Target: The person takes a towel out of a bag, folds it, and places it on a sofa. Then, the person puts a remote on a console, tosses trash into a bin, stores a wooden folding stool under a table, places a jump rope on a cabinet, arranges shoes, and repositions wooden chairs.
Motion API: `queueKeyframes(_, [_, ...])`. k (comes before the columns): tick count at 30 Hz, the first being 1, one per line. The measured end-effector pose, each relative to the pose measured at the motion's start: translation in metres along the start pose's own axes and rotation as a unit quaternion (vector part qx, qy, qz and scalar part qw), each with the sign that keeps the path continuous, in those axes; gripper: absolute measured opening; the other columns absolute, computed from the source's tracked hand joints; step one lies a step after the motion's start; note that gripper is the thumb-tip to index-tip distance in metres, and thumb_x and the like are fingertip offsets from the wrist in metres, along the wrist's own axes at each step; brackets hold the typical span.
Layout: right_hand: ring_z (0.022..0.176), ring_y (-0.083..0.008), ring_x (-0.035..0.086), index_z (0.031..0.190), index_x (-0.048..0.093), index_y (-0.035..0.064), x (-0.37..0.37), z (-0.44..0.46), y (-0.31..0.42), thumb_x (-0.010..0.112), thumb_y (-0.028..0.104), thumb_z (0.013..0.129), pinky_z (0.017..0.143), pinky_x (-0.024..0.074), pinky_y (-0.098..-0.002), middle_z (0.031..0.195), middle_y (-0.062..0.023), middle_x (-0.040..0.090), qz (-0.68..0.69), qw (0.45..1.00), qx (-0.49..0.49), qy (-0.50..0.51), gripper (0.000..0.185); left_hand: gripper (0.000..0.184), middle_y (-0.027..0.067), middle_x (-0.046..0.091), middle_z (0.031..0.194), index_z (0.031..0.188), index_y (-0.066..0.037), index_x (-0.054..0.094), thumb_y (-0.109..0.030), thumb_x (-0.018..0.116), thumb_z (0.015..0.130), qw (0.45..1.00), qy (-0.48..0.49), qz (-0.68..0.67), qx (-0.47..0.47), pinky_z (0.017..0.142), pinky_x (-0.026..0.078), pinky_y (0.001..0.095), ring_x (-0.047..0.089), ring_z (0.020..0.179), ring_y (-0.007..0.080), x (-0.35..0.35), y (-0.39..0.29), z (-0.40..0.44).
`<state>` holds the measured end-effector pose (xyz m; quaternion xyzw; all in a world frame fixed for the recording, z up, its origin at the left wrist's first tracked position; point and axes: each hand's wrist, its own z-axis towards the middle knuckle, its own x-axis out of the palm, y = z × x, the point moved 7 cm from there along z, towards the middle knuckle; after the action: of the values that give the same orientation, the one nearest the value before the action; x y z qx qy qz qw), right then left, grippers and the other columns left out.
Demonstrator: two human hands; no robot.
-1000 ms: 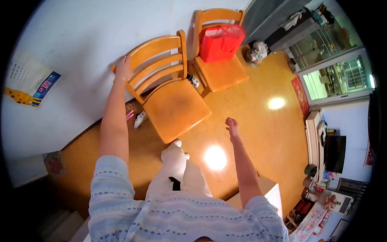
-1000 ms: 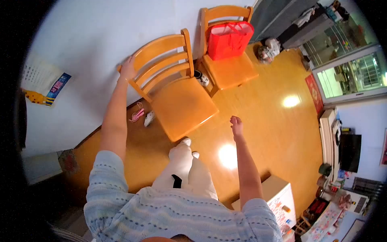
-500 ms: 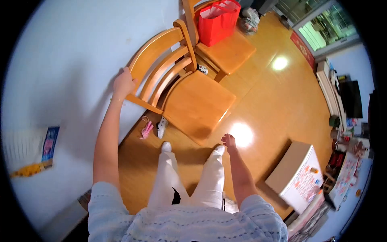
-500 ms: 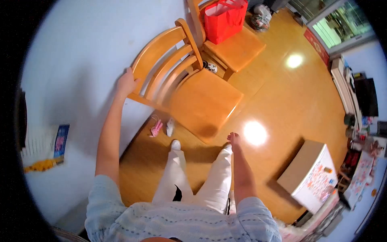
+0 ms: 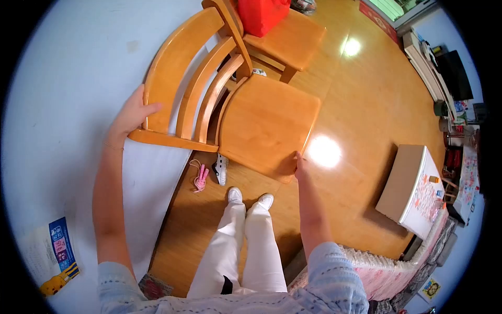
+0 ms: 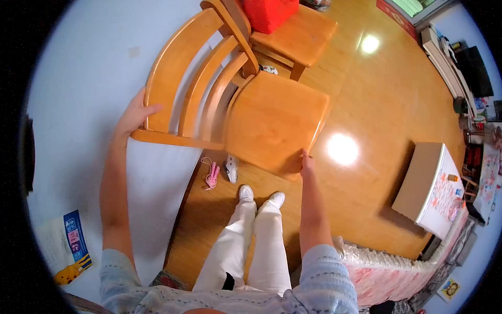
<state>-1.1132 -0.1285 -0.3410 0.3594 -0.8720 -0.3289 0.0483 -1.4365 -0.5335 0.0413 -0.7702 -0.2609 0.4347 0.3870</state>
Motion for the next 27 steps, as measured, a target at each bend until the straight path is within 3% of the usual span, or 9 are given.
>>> queueKeyframes(3, [0.077, -0.0206, 0.052, 0.103, 0.054, 0.0, -0.012, 0.028, -0.033, 0.065, 0.038, 0.079, 0.062, 0.0441, -0.0359, 0.09, -0.0085, 0.055, 0.12, 0.992, 0.01, -0.025, 0.046, 0.041, 0.0121, 0.056, 0.103, 0.11, 0.003, 0.046, -0.013, 0.062, 0.077, 1.0, 0.009, 0.0, 0.019, 0.082, 0.043, 0.0291, 0.054, 0.092, 0.0158, 0.003, -0.001, -0.006])
queueKeyframes(5, [0.082, -0.0222, 0.052, 0.104, 0.054, 0.0, -0.022, 0.034, -0.038, 0.067, 0.038, 0.078, 0.067, 0.0446, -0.0373, 0.094, -0.0095, 0.055, 0.194, 0.981, -0.004, -0.027, 0.048, 0.037, 0.0131, 0.058, 0.094, 0.105, 0.004, 0.046, -0.015, 0.062, 0.077, 0.995, 0.003, 0.087, 0.052, 0.075, 0.044, 0.0304, 0.055, 0.085, 0.0159, 0.01, -0.004, -0.012])
queueKeyframes(7, [0.094, -0.0247, 0.05, 0.107, 0.054, -0.0001, -0.048, 0.022, -0.041, 0.069, 0.037, 0.076, 0.077, 0.0436, -0.0396, 0.103, -0.0113, 0.054, 0.283, 0.954, -0.005, -0.101, 0.051, 0.038, 0.0116, 0.056, 0.1, 0.112, 0.003, 0.043, -0.01, 0.058, 0.079, 0.993, 0.019, 0.113, 0.03, 0.08, 0.043, 0.0301, 0.054, 0.091, 0.0156, 0.027, -0.012, -0.023])
queueKeyframes(9, [0.101, -0.0257, 0.048, 0.11, 0.054, 0.0006, -0.077, -0.005, -0.039, 0.071, 0.037, 0.075, 0.084, 0.0422, -0.0407, 0.111, -0.0121, 0.053, 0.26, 0.955, 0.002, -0.143, 0.053, 0.041, 0.0101, 0.055, 0.106, 0.118, 0.003, 0.04, -0.005, 0.055, 0.081, 0.99, 0.044, 0.133, 0.003, 0.085, 0.043, 0.0298, 0.052, 0.096, 0.0153, 0.056, -0.028, -0.034])
queueKeyframes(15, [0.103, -0.0204, 0.048, 0.11, 0.055, -0.0032, -0.187, -0.02, -0.071, 0.073, 0.037, 0.073, 0.088, 0.0392, -0.0382, 0.111, -0.0075, 0.054, 0.272, 0.939, -0.014, -0.21, 0.058, 0.032, 0.0137, 0.058, 0.096, 0.106, 0.004, 0.043, -0.009, 0.057, 0.08, 0.983, 0.086, 0.16, 0.006, 0.077, 0.045, 0.0324, 0.057, 0.086, 0.0177, 0.14, -0.069, -0.051])
queueKeyframes(17, [0.101, -0.0199, 0.049, 0.109, 0.056, -0.0022, -0.224, -0.012, -0.085, 0.072, 0.037, 0.073, 0.087, 0.04, -0.0376, 0.11, -0.007, 0.054, 0.236, 0.941, -0.009, -0.243, 0.056, 0.033, 0.0262, 0.056, 0.08, 0.09, 0.007, 0.039, -0.017, 0.059, 0.079, 0.982, 0.082, 0.156, 0.074, 0.066, 0.044, 0.0411, 0.056, 0.074, 0.0381, 0.165, -0.084, -0.056])
queueKeyframes(20, [0.101, -0.0217, 0.049, 0.111, 0.056, -0.0013, -0.251, -0.031, -0.069, 0.071, 0.041, 0.073, 0.085, 0.0419, -0.0382, 0.111, -0.0083, 0.054, 0.282, 0.928, -0.083, -0.228, 0.059, 0.033, 0.0257, 0.056, 0.073, 0.088, 0.007, 0.036, -0.016, 0.058, 0.079, 0.978, 0.095, 0.157, 0.098, 0.061, 0.044, 0.0425, 0.057, 0.069, 0.0393, 0.201, -0.102, -0.062])
queueKeyframes(24, [0.109, -0.0271, 0.045, 0.12, 0.05, 0.0015, -0.292, -0.026, -0.081, 0.067, 0.049, 0.073, 0.089, 0.0401, -0.0415, 0.124, -0.0122, 0.045, 0.256, 0.941, -0.022, -0.221, 0.069, 0.032, 0.0262, 0.055, 0.07, 0.087, 0.006, 0.035, -0.015, 0.058, 0.078, 0.975, 0.121, 0.15, 0.111, 0.058, 0.044, 0.0443, 0.057, 0.067, 0.0404, 0.239, -0.118, -0.07])
queueKeyframes(27, [0.112, -0.0283, 0.043, 0.123, 0.048, 0.0019, -0.312, -0.016, -0.076, 0.065, 0.052, 0.074, 0.093, 0.0371, -0.0406, 0.128, -0.0124, 0.043, 0.256, 0.945, -0.049, -0.2, 0.072, 0.032, 0.0264, 0.055, 0.07, 0.087, 0.006, 0.035, -0.014, 0.058, 0.078, 0.976, 0.112, 0.135, 0.128, 0.057, 0.044, 0.0444, 0.056, 0.067, 0.0404, 0.263, -0.128, -0.074])
